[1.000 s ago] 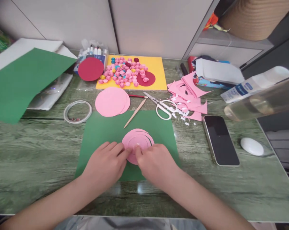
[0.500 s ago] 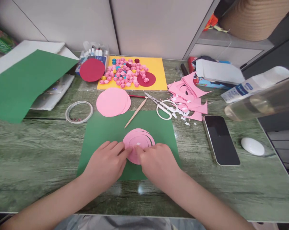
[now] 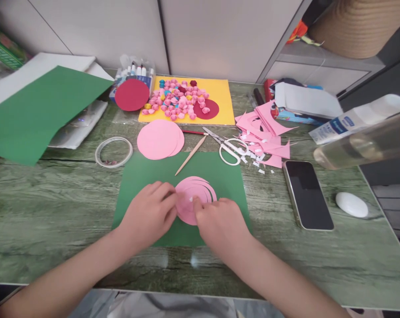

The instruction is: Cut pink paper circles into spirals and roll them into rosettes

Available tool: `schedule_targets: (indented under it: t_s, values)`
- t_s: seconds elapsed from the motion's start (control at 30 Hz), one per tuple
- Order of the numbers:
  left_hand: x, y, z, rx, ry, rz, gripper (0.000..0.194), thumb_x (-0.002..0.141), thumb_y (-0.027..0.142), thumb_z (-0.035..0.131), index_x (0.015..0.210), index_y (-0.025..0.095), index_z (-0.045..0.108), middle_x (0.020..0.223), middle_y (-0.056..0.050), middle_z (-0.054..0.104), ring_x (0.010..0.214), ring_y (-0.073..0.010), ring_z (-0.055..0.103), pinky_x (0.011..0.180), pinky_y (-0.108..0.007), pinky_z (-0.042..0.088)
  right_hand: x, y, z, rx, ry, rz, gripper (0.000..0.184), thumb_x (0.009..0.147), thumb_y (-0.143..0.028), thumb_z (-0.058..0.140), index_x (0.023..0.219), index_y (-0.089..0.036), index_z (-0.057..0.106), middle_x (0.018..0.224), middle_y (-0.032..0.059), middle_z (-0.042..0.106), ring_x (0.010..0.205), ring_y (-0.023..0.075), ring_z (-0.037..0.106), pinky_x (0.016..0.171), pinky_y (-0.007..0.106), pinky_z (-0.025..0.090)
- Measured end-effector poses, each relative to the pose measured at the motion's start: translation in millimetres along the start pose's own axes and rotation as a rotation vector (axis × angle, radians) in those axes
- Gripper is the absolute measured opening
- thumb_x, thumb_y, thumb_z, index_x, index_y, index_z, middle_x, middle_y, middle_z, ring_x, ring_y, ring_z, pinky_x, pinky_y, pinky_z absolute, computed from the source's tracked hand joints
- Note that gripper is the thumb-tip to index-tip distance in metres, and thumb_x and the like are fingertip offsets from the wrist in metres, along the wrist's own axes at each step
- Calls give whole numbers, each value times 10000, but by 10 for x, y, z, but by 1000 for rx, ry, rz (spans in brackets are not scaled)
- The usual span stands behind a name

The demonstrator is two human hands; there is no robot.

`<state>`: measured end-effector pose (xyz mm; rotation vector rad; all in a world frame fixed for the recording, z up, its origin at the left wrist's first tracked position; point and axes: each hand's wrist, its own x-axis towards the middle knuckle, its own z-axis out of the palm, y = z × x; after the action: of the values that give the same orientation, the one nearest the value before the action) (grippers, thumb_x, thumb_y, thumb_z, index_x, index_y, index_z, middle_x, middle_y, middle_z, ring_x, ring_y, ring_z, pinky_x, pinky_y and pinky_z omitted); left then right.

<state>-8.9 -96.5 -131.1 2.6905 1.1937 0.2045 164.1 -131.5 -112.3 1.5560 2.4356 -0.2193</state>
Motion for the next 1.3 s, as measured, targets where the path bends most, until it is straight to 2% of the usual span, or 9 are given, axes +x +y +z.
schedule_targets:
  t_s: [0.07, 0.17, 0.3, 0.47, 0.67, 0.8, 0.97, 1.1, 1.3]
  values:
    - [48, -63, 15, -58, 59, -56, 250, 839, 182, 409, 999, 178, 601, 897, -76, 558, 830, -201, 492, 747, -361, 412, 7, 19, -20, -6, -24, 6, 437, 741, -93, 507, 1164, -175, 582, 588, 41, 682, 509, 197, 620, 459, 293, 208]
    - [108, -126, 48, -226, 54, -148, 281, 826, 188, 436, 1062, 169, 588, 933, -77, 559, 898, -207, 490, 820, -378, 425, 17, 46, -62, -11, -54, 12, 418, 775, -115, 476, 1173, -202, 568, 597, 44, 684, 507, 198, 623, 439, 285, 186]
    - [157, -152, 69, -677, 62, -276, 396, 785, 167, 478, 1179, 190, 509, 1093, -68, 559, 989, -183, 513, 879, -351, 437, 13, 63, -98, 7, -71, 14, 342, 813, -139, 434, 1105, -218, 592, 637, 54, 693, 532, 199, 633, 431, 273, 196]
    - [194, -199, 19, -1241, 16, -412, 387, 762, 174, 510, 1149, 167, 522, 1175, -87, 571, 1072, -182, 538, 957, -342, 406, -15, 71, -89, 13, -60, 36, 288, 829, -172, 424, 1054, -218, 599, 657, 74, 693, 553, 215, 642, 455, 254, 262]
    - [204, -260, 8, -1453, 17, -446, 335, 768, 219, 538, 1096, 151, 554, 1176, -103, 574, 1080, -205, 544, 964, -364, 398, -2, 71, -56, 67, -28, 61, 273, 828, -174, 413, 988, -216, 631, 685, 86, 695, 587, 223, 643, 496, 259, 315]
    - [187, -228, -3, -1290, 30, -402, 293, 767, 182, 508, 1053, 161, 571, 1127, -87, 598, 1043, -190, 556, 939, -354, 418, 114, 190, 28, 343, 130, 175, 267, 820, -186, 402, 884, -228, 658, 723, 35, 688, 647, 168, 626, 559, 243, 348]
    - [112, -117, -2, -615, 136, -181, 286, 789, 116, 439, 1012, 195, 600, 1102, -66, 570, 1057, -188, 494, 943, -393, 391, 284, 396, 168, 591, 393, 315, 170, 792, -206, 436, 870, -193, 587, 589, -33, 531, 557, 127, 512, 550, 225, 348]
    - [65, -79, 73, -222, 127, -80, 250, 792, 114, 450, 953, 192, 625, 1116, -91, 548, 1057, -230, 462, 869, -420, 406, 368, 395, 233, 578, 431, 277, 131, 804, -237, 467, 865, -184, 571, 725, 2, 524, 640, 136, 498, 594, 242, 367]
    - [57, -86, 94, -120, 132, -54, 227, 807, 131, 447, 927, 195, 629, 1106, -97, 547, 1034, -234, 464, 814, -392, 407, 434, 302, 280, 527, 423, 229, 101, 809, -246, 500, 842, -180, 568, 763, 15, 513, 759, 169, 491, 695, 284, 368]
